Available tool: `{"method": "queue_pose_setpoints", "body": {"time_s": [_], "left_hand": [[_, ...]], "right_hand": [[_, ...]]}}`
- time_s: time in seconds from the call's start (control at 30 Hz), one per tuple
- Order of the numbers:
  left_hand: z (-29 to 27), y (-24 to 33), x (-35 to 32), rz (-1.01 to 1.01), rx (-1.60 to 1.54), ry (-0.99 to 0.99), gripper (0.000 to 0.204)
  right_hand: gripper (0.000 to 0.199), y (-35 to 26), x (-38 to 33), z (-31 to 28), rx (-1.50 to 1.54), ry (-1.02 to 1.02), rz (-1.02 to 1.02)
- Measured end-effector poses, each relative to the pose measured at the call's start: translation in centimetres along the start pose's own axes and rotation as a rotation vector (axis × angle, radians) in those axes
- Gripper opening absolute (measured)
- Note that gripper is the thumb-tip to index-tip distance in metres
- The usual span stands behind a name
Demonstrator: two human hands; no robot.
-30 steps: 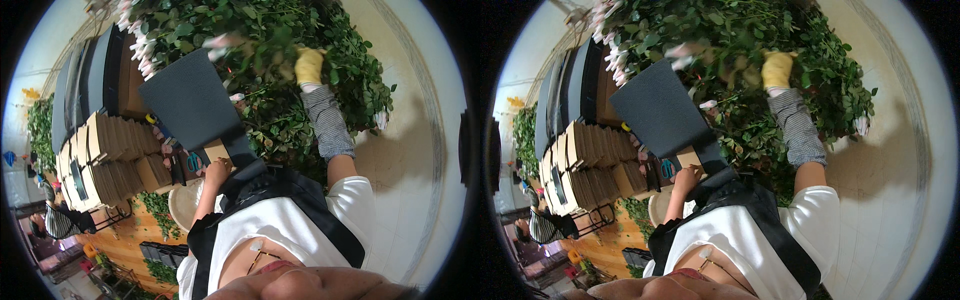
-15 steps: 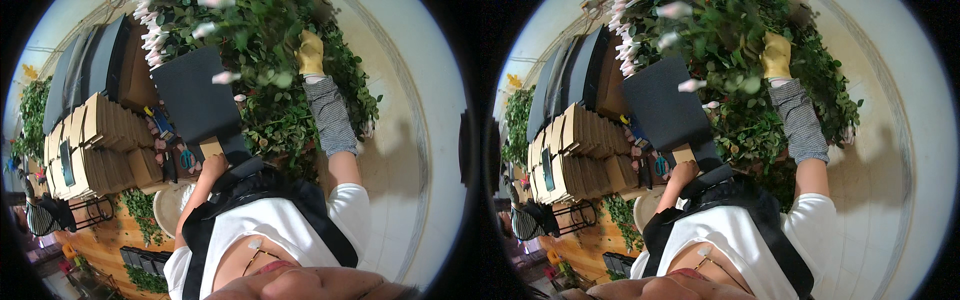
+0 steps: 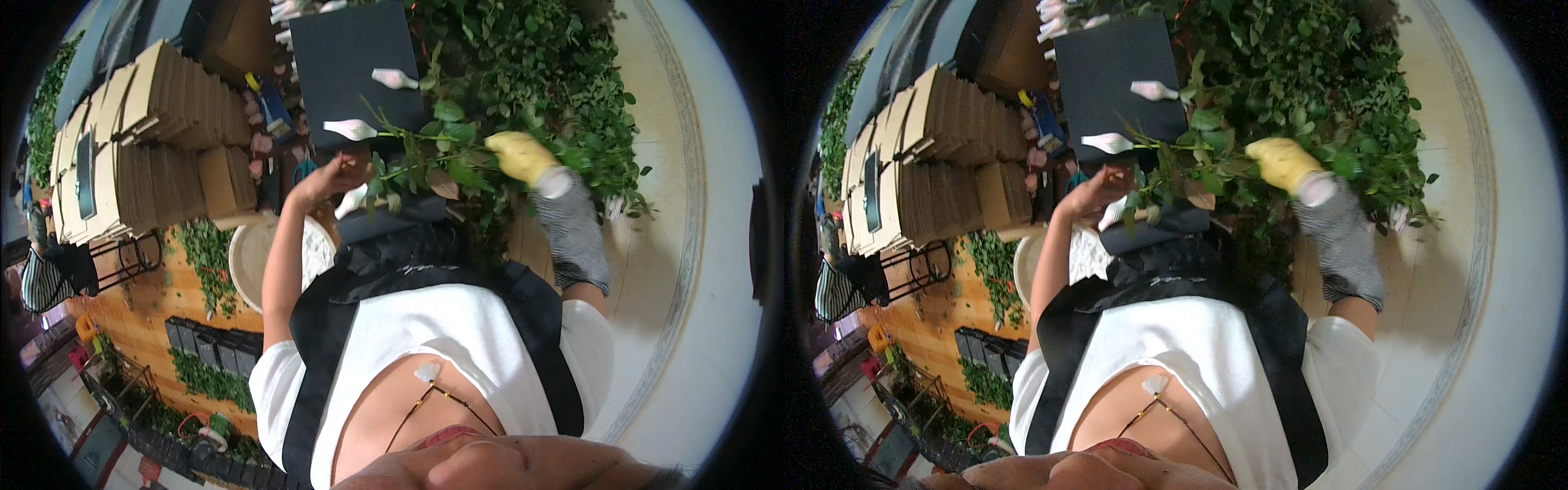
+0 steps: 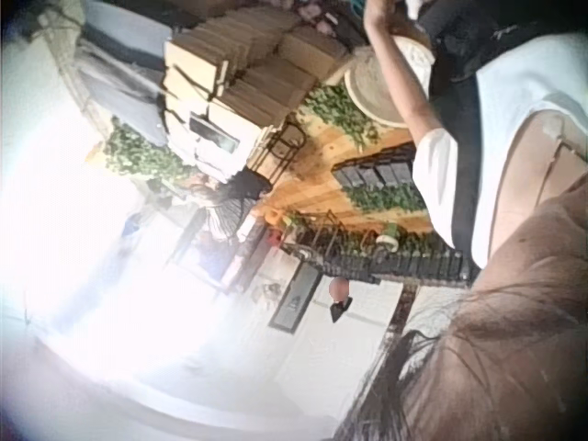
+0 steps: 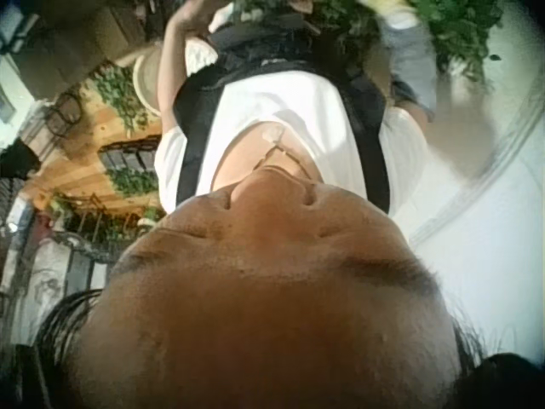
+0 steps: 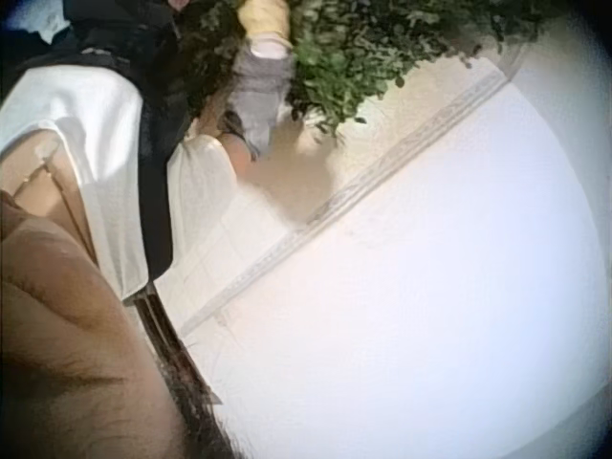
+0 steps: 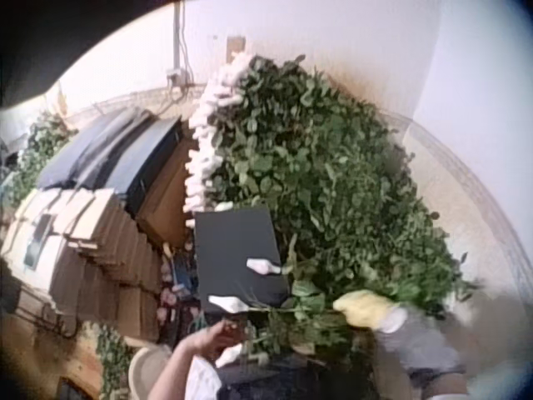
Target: The person picks up individual roses from a pile, pulls the stems through a stripping tool on a workbench to remove leaves and thorns, and slides protective foam sleeves over the flower heads.
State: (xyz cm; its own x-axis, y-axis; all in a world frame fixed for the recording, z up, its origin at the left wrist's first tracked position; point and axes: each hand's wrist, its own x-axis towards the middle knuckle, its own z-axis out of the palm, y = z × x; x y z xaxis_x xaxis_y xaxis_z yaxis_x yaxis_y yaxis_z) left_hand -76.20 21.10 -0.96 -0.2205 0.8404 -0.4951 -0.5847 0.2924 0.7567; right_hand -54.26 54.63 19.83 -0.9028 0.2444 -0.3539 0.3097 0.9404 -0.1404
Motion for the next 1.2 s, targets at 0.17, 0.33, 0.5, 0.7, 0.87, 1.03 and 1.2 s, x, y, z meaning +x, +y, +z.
{"method": "queue_pose_setpoints", "body": {"time_s": [0.17, 0.33, 0.5, 0.7, 0.87, 1.03, 1.2], "left_hand": [[2.3, 0.5, -0.4, -0.020, 0.505, -0.025, 0.044], [3.0, -2.5, -1.8, 0.414, 0.878, 0.154, 0.042], [3.9, -2.0, -2.1, 0.406, 0.917, 0.243, 0.035], [4.1, -1.4, -1.7, 0.559, 1.217, 0.100, 0.032], [4.5, -0.6, -1.8, 0.586, 1.360, 0.013, 0.037], [4.2, -1.3, -1.8, 0.580, 1.229, 0.047, 0.041], [4.5, -1.2, -2.6, 0.528, 1.426, 0.102, 0.033]], "right_hand": [[0.013, 2.9, 3.8, 18.5, -0.064, 0.023, 0.050], [0.048, 2.9, 2.1, 16.3, 0.106, 0.346, -0.095], [0.035, 1.9, -1.0, 12.1, 0.253, 0.709, -0.152], [0.030, 1.6, 1.6, 18.1, 0.226, 0.376, 0.028], [0.011, 2.3, 1.9, 16.5, 0.085, 0.496, -0.072], [0.009, -2.6, -1.2, 8.0, 0.083, 0.473, -0.168], [0.010, -3.0, 2.7, 14.7, -0.088, 0.246, -0.056]]}}
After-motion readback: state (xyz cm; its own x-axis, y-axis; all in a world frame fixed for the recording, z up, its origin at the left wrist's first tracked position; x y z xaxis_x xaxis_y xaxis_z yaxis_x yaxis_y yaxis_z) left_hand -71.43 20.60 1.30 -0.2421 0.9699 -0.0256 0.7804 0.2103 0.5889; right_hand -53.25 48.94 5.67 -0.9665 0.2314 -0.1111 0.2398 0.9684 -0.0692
